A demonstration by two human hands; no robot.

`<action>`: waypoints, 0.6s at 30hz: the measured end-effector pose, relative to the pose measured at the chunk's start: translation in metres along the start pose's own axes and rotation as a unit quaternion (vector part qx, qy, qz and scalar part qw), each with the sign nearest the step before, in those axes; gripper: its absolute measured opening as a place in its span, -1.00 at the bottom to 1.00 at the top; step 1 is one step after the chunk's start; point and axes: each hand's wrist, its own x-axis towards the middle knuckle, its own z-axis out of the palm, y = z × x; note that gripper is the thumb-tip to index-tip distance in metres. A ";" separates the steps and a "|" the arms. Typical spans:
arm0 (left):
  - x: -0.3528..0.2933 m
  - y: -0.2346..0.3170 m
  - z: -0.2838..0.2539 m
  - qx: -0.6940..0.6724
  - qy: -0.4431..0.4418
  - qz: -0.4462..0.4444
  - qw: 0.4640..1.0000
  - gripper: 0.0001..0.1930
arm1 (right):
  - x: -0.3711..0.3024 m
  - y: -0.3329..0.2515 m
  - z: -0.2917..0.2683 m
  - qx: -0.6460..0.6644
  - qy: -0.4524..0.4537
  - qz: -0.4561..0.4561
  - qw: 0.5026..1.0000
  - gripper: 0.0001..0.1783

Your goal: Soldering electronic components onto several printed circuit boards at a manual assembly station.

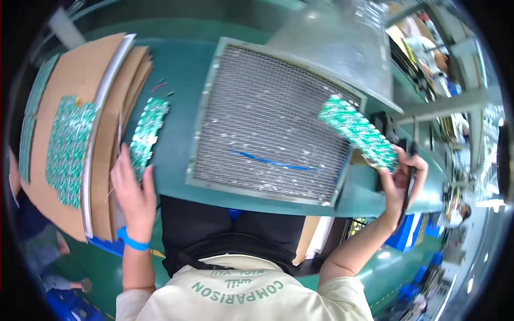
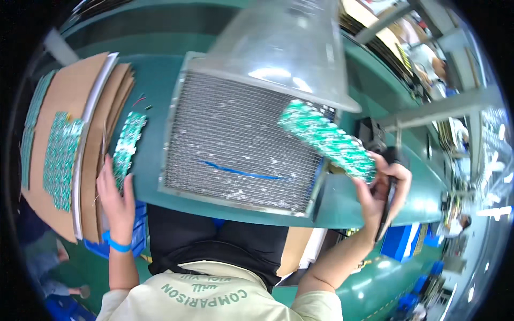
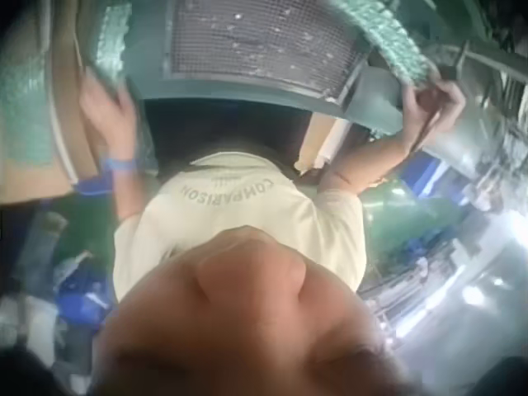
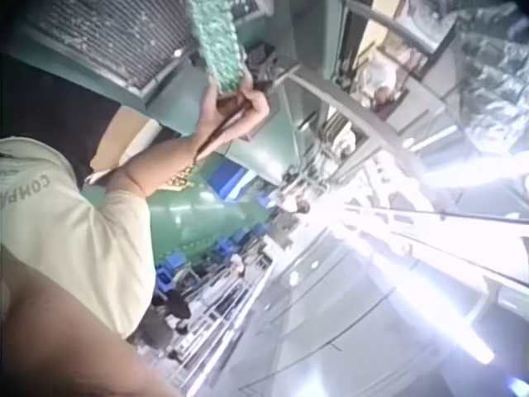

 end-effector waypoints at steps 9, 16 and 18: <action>0.005 0.033 -0.010 -0.075 0.050 0.051 0.995 -0.41 | -0.032 -0.024 -0.001 0.022 -0.033 -0.017 0.999 -0.31; 0.015 0.059 -0.007 -0.091 -0.016 0.154 0.984 -0.38 | -0.045 -0.022 -0.010 0.043 -0.044 -0.011 0.998 -0.28; 0.022 0.069 -0.004 -0.095 -0.034 0.168 0.981 -0.37 | -0.046 -0.020 -0.012 0.049 -0.048 -0.015 0.998 -0.29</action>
